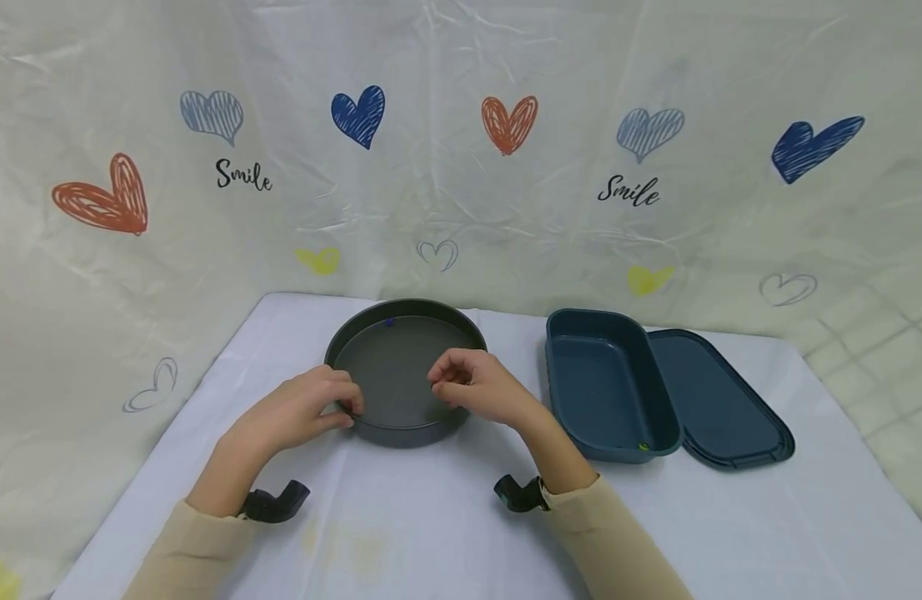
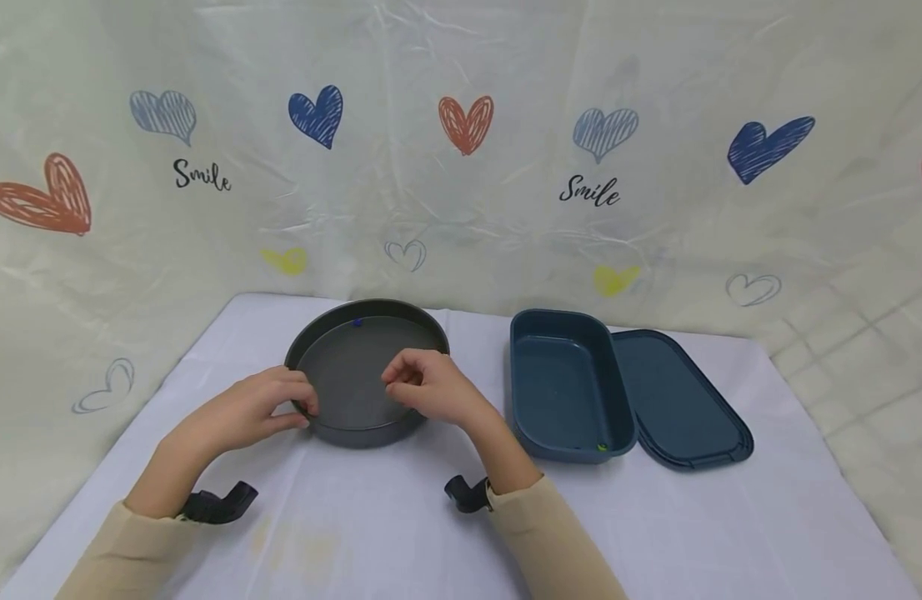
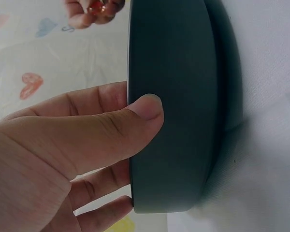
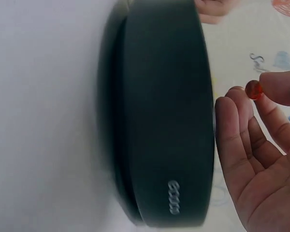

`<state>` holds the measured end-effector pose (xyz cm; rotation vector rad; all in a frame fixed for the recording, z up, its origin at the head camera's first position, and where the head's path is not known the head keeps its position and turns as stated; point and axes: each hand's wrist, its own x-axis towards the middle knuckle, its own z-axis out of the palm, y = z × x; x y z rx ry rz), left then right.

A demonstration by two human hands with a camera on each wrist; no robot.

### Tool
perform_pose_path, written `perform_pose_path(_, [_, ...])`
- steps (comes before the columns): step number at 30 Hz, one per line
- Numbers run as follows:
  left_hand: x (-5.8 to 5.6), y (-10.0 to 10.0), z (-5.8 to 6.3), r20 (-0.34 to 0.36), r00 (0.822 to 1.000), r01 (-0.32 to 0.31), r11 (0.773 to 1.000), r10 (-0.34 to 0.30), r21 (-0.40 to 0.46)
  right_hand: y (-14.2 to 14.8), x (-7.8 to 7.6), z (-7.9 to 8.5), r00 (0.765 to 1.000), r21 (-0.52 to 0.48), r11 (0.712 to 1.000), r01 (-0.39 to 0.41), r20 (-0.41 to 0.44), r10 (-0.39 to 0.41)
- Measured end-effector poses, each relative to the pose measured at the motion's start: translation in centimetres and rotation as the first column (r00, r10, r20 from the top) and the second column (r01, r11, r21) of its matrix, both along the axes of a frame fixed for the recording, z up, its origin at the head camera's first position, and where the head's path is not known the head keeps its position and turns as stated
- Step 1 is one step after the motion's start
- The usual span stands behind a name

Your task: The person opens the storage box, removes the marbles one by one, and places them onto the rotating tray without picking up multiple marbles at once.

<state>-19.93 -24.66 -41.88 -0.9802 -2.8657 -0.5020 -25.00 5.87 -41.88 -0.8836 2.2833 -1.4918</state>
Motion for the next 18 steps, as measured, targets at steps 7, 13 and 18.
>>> perform_pose_path(7, [-0.1, 0.0, 0.0, -0.003, 1.000, 0.004, 1.000, -0.004, -0.008, -1.9, -0.3, -0.3, 0.995, 0.114, 0.993, -0.012, -0.097, 0.023])
perform_pose_path(13, [0.1, 0.0, 0.1, 0.013, 1.000, -0.005, 1.000, 0.005, -0.010, -3.1, -0.8, -0.6, 0.990, 0.227, 0.973, -0.032, -0.130, 0.063])
perform_pose_path(18, [0.2, 0.0, 0.2, 0.032, 0.999, -0.016, 1.000, 0.016, -0.016, -3.6, -1.1, -0.6, 0.984, 0.345, 0.938, -0.037, -0.149, 0.094])
